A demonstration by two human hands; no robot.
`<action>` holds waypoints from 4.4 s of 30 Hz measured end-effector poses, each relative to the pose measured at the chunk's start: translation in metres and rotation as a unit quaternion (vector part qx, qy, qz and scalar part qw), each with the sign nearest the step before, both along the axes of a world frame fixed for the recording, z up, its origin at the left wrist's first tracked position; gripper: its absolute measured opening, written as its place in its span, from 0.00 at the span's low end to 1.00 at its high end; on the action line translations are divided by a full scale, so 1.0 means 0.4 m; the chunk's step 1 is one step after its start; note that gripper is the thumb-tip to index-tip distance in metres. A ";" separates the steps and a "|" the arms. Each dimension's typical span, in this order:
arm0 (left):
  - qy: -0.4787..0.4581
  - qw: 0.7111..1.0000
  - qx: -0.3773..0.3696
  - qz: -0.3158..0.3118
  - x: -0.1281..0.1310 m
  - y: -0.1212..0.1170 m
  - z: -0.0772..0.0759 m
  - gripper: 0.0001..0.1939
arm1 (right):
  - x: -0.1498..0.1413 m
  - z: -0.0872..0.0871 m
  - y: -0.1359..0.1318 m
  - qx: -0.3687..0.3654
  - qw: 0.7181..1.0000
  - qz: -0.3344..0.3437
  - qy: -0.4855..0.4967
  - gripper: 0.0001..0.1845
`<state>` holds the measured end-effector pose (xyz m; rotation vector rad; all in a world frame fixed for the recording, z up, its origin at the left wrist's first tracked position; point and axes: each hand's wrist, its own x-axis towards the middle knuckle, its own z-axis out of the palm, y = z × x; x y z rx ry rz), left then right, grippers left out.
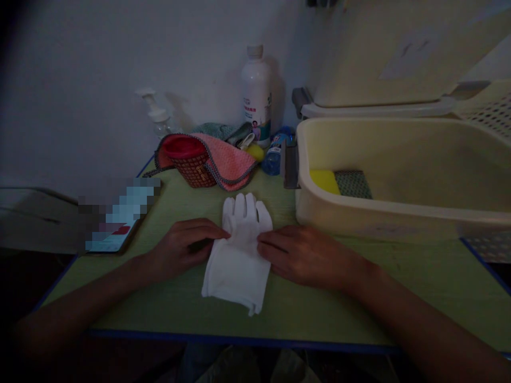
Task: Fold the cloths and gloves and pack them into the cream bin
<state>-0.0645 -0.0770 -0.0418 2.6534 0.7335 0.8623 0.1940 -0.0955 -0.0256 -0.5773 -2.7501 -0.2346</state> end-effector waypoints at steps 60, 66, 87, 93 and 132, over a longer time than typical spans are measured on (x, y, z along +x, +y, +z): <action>0.025 0.998 0.003 -0.053 0.018 -0.049 0.018 0.10 | -0.012 0.003 -0.001 -0.081 0.996 0.037 -0.001 0.15; 0.017 0.984 -0.175 -0.029 0.017 -0.058 0.029 0.06 | -0.029 0.020 -0.008 -0.311 0.949 0.003 0.060 0.12; -0.159 0.815 -0.535 0.157 0.044 -0.017 0.007 0.24 | -0.077 -0.026 0.000 -0.511 0.761 -0.261 0.302 0.17; -0.174 0.832 -0.501 0.165 0.050 -0.018 -0.003 0.18 | -0.073 -0.047 -0.005 -0.427 0.792 -0.280 0.334 0.13; -0.033 0.938 -0.257 0.232 0.092 0.001 -0.007 0.19 | -0.072 -0.031 -0.001 -0.331 0.882 -0.276 0.190 0.25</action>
